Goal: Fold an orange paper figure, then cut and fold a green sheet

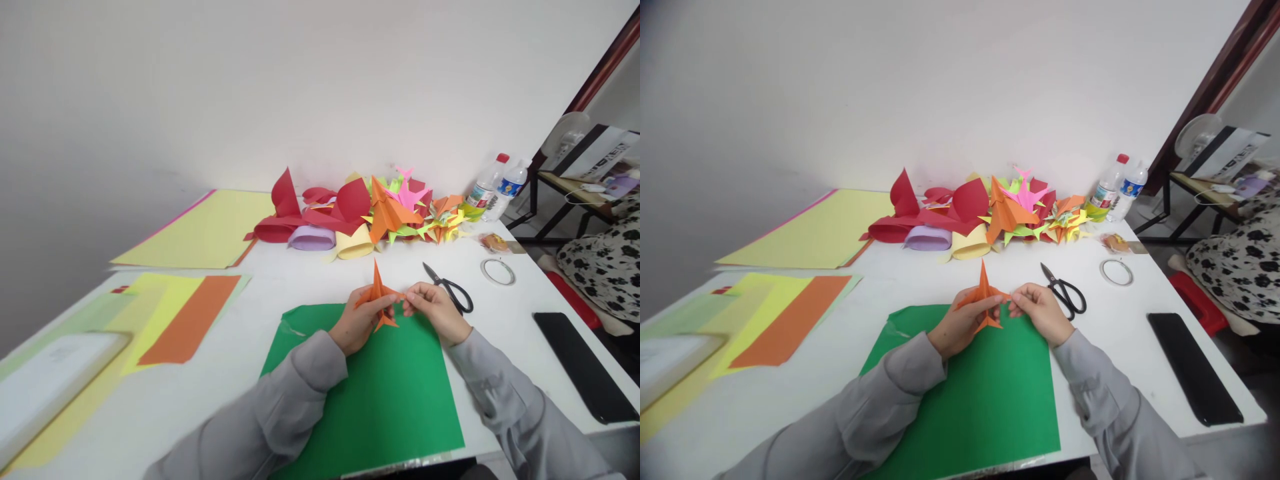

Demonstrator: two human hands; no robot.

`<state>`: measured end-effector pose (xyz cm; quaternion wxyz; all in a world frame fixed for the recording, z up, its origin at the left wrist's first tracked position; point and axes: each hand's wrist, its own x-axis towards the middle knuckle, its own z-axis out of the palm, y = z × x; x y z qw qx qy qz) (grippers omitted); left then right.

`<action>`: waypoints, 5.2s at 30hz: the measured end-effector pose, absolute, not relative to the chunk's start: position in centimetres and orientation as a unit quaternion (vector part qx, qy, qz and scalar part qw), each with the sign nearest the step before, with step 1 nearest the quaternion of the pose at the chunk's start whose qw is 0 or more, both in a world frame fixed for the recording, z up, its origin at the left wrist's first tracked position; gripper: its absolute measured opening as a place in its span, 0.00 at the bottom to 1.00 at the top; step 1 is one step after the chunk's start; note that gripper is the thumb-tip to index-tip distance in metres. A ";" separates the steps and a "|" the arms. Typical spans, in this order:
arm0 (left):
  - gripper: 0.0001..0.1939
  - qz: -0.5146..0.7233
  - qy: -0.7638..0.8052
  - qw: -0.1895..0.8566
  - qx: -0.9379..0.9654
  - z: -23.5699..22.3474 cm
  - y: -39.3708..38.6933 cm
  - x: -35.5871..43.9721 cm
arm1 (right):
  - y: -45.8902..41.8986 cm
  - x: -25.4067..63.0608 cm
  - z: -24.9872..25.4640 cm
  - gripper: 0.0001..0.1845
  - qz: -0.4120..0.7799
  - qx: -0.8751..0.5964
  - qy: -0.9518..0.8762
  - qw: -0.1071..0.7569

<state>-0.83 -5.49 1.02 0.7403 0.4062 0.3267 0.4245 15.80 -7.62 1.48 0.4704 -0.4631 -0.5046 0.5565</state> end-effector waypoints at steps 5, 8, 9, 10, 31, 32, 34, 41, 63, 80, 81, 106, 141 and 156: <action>0.13 0.424 0.337 0.754 0.372 1.1 -5.4 -0.8 | -7.6 15.8 1.5 0.22 0.583 -0.451 -0.478 0.478; 0.14 0.430 0.356 0.754 0.346 1.2 -5.3 -0.8 | -7.4 16.0 1.5 0.23 0.571 -0.458 -0.471 0.492; 0.15 0.431 0.358 0.754 0.342 1.2 -5.3 -0.8 | -7.4 16.0 1.5 0.23 0.563 -0.463 -0.471 0.497; 0.15 0.431 0.358 0.754 0.342 1.2 -5.3 -0.8 | -7.5 16.0 1.5 0.22 0.554 -0.469 -0.474 0.498; 0.24 0.388 0.288 0.754 0.445 1.1 -5.4 -1.1 | -7.1 16.4 1.1 0.11 0.508 -0.486 -0.439 0.560; 0.24 0.384 0.282 0.754 0.451 1.0 -5.3 -1.2 | -7.1 16.5 1.2 0.12 0.510 -0.484 -0.428 0.568; 0.23 0.385 0.275 0.758 0.449 0.7 -5.1 -1.3 | -7.0 16.6 1.5 0.13 0.507 -0.485 -0.418 0.577; 0.22 0.426 0.265 0.787 0.359 1.1 -5.1 -1.2 | -7.3 16.5 2.2 0.18 0.431 -0.520 -0.424 0.604; 0.22 0.399 0.155 0.851 0.304 1.5 -5.8 -0.5 | -7.7 16.1 0.8 0.07 0.116 -0.528 -0.676 0.501; 0.11 0.464 0.283 0.771 0.333 1.0 -5.1 -1.1 | -7.3 16.8 1.3 0.06 0.164 -0.472 -0.695 0.518; 0.10 0.460 0.280 0.776 0.329 1.0 -5.1 -1.1 | -7.3 16.8 1.4 0.07 0.171 -0.468 -0.696 0.517; 0.13 0.431 0.302 0.764 0.373 1.1 -4.6 -1.8 | -7.6 16.0 2.1 0.16 0.459 -0.461 -0.541 0.534; 0.15 0.355 0.354 0.732 0.461 1.7 -4.3 -2.3 | -7.7 16.5 1.6 0.10 0.447 -0.390 -0.687 0.420; 0.13 0.391 0.358 0.699 0.480 1.4 -4.4 -2.2 | -7.7 16.4 1.1 0.06 0.423 -0.373 -0.715 0.413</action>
